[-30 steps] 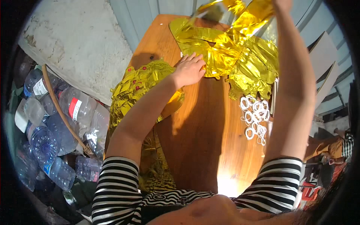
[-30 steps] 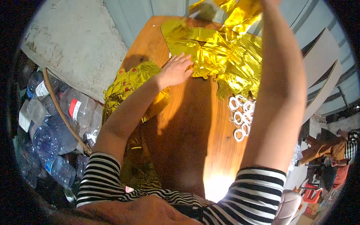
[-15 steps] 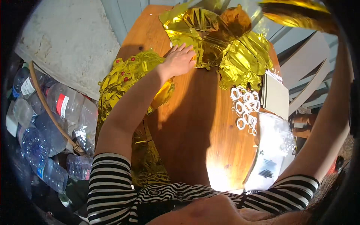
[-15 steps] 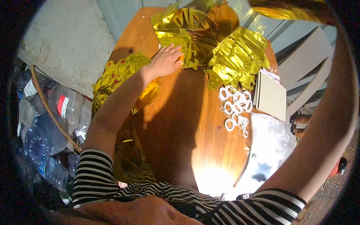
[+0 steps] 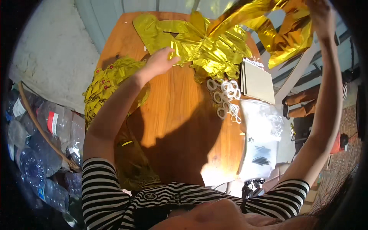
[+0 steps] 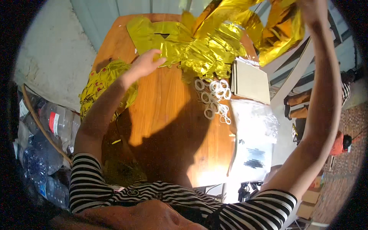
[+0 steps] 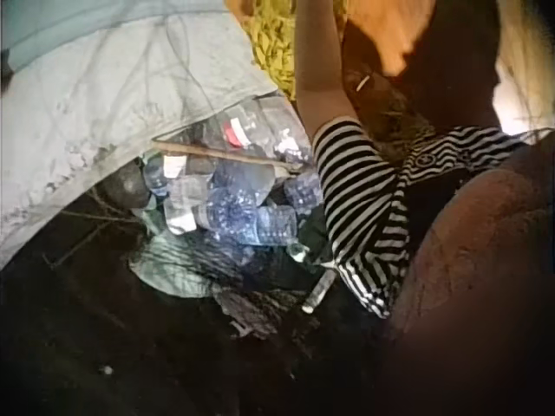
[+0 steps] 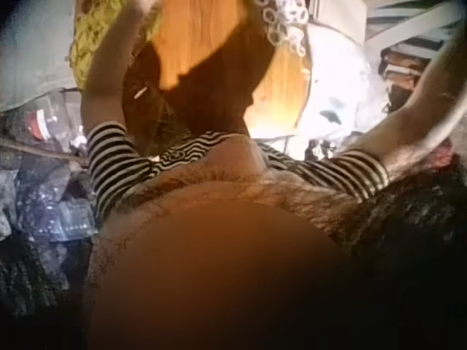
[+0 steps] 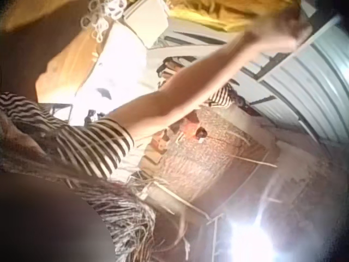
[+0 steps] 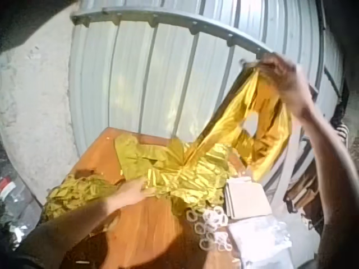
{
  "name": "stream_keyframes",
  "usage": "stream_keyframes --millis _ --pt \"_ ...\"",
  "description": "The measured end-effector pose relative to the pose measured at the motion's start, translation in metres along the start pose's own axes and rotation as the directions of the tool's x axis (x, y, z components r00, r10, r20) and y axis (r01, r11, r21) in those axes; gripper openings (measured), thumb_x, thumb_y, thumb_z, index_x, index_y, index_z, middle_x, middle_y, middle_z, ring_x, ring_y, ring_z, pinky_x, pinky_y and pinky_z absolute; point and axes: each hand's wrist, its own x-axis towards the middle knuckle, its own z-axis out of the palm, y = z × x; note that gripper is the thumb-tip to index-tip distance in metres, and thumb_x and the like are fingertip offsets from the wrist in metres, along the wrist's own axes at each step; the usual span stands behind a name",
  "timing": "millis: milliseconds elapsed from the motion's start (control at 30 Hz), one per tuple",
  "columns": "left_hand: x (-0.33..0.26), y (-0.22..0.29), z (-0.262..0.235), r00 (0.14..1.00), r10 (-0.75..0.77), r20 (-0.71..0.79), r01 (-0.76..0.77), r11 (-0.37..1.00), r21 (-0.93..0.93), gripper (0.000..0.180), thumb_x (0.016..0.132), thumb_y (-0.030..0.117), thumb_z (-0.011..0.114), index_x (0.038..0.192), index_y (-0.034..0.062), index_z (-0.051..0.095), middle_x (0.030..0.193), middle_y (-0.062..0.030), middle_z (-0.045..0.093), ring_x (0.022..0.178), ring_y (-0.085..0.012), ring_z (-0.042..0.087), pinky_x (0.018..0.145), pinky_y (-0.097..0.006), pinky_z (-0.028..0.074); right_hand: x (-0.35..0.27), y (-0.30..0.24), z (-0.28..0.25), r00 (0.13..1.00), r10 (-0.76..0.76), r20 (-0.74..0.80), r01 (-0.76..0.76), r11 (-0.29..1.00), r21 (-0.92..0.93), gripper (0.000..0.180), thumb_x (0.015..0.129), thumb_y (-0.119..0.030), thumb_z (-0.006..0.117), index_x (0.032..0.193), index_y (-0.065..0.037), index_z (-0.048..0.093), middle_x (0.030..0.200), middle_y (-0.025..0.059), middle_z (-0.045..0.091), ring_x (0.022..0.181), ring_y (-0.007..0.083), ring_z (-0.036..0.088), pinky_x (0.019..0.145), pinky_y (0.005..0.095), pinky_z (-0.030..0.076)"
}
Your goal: Folding and smoothing out large gold-colored foil sheets on a table.
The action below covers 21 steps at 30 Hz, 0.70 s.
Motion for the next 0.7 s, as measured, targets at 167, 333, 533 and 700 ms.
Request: stream_keyframes --millis 167,333,533,700 --pt "-0.047 0.08 -0.009 0.829 -0.057 0.557 0.519 -0.295 -0.802 0.102 0.091 0.079 0.044 0.16 0.0069 0.024 0.143 -0.028 0.051 0.125 -0.0352 0.06 0.107 -0.056 0.047 -0.109 -0.126 -0.013 0.921 -0.355 0.157 0.374 0.921 -0.112 0.029 0.092 -0.002 0.065 0.118 -0.011 0.073 0.105 0.0053 0.076 0.083 0.0123 0.072 0.065 0.0272 0.058" --pt "-0.063 0.111 -0.002 0.899 0.276 0.34 0.433 -0.433 -0.791 0.099 0.087 0.084 0.043 0.149 0.0074 0.045 0.135 -0.0126 0.063 0.116 -0.0281 0.065 0.1 -0.051 0.051 -0.229 -0.252 -0.024 0.82 -0.55 0.156 0.536 0.835 0.127 0.025 0.093 -0.022 0.071 0.11 -0.004 0.066 0.102 0.0114 0.075 0.076 0.0155 0.069 0.053 0.0214 0.05" --pt "-0.112 0.094 0.006 0.869 -0.27 0.416 0.463 0.142 -0.875 0.037 0.093 0.027 0.074 0.117 -0.0018 0.068 0.106 -0.0112 0.072 0.092 -0.0198 0.069 0.076 -0.033 0.055 -0.314 -0.311 -0.037 0.815 -0.476 0.33 0.308 0.839 0.449 0.036 0.09 -0.024 0.072 0.121 -0.008 0.066 0.126 0.0113 0.069 0.099 0.0204 0.071 0.078 0.027 0.056" --pt "-0.169 0.07 0.006 0.818 -0.449 0.36 0.403 0.0 -0.915 0.026 0.087 0.013 0.077 0.105 -0.0038 0.069 0.096 -0.0096 0.072 0.083 -0.0179 0.067 0.07 -0.031 0.052 -0.337 -0.306 -0.034 0.766 -0.005 0.642 -0.366 0.818 0.444 0.058 0.094 -0.035 0.067 0.141 -0.005 0.054 0.148 0.0207 0.051 0.136 0.0391 0.049 0.112 0.0475 0.041"
